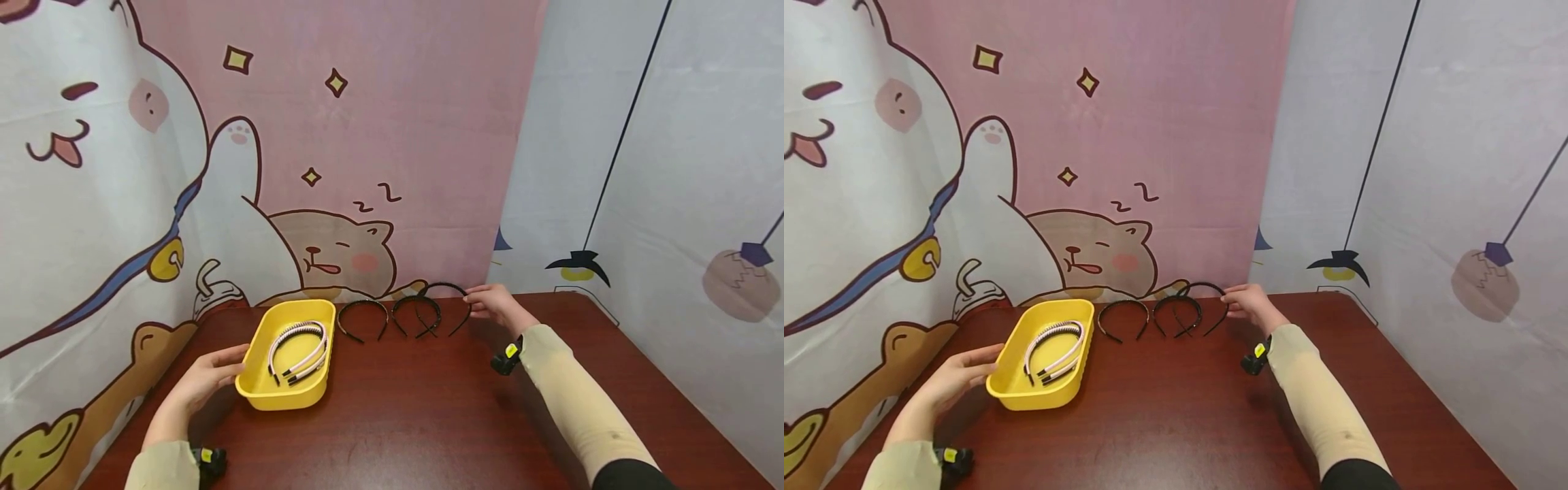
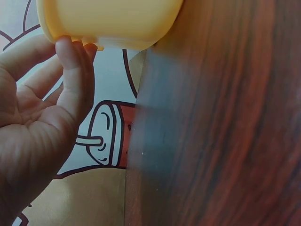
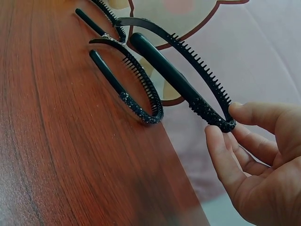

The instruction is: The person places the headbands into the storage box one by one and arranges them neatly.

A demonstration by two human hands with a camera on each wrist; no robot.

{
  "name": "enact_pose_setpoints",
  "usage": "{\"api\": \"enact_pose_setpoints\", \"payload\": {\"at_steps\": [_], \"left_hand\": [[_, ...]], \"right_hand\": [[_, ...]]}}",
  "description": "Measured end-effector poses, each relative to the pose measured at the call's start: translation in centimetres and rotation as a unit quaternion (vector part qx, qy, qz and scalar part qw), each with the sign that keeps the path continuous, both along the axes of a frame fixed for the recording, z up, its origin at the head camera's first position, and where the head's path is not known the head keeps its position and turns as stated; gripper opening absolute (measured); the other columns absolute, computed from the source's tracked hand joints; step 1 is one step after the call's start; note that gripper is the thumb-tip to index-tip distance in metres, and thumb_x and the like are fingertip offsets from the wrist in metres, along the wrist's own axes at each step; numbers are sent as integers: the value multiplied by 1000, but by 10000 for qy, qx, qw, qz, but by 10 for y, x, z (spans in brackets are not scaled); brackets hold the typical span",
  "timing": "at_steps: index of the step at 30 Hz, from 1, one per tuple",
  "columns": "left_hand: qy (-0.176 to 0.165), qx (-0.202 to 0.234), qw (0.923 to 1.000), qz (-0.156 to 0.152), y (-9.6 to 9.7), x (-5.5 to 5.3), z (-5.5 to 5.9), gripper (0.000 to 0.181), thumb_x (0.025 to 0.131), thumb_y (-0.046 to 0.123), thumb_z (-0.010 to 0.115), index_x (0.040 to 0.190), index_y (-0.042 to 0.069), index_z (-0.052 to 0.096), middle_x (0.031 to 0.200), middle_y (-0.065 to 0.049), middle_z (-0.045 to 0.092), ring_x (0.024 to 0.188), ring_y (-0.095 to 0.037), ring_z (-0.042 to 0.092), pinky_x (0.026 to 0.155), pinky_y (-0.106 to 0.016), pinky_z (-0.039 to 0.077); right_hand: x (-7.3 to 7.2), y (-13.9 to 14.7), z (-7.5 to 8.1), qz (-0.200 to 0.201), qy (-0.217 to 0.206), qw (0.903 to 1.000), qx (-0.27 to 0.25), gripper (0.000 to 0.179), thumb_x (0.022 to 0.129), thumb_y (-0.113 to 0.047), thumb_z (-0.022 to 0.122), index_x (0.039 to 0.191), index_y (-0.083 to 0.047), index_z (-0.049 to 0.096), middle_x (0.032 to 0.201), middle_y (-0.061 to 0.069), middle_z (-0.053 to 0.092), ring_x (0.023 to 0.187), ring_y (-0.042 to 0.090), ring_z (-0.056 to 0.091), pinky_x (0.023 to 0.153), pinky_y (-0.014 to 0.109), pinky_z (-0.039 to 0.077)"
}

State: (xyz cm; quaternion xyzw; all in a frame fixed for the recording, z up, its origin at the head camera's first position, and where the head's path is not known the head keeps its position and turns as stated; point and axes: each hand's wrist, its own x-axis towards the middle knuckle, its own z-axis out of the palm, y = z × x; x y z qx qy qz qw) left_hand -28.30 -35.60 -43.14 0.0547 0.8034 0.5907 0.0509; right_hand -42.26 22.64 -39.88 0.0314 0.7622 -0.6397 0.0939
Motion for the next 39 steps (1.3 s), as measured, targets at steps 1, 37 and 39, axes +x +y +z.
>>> {"api": "enact_pose_setpoints", "payload": {"at_steps": [1,37,39], "left_hand": [[3,0,10000,2,0,0,0,60,95,12,61,144,-10,36,143,-32,40,108,-18,62,86,-28,51],[-26,-52,10000,54,0,-1,0,60,94,14,63,144,-9,37,144,-30,39,107,-11,60,87,-28,51],[-27,-47,10000,42,-1,-1,0,60,94,14,62,144,-9,37,144,-30,39,107,-12,60,87,-28,51]], "right_hand": [[0,-1,0,-12,-15,10000,-25,47,92,-7,63,135,6,51,125,23,55,81,17,64,86,44,53],[2,-31,-6,274,182,9990,-308,43,89,-3,65,128,11,54,99,15,63,67,14,61,68,35,58],[1,-34,-6,295,174,9990,-304,43,90,-3,65,129,11,54,102,16,62,69,15,62,69,36,57]]}}
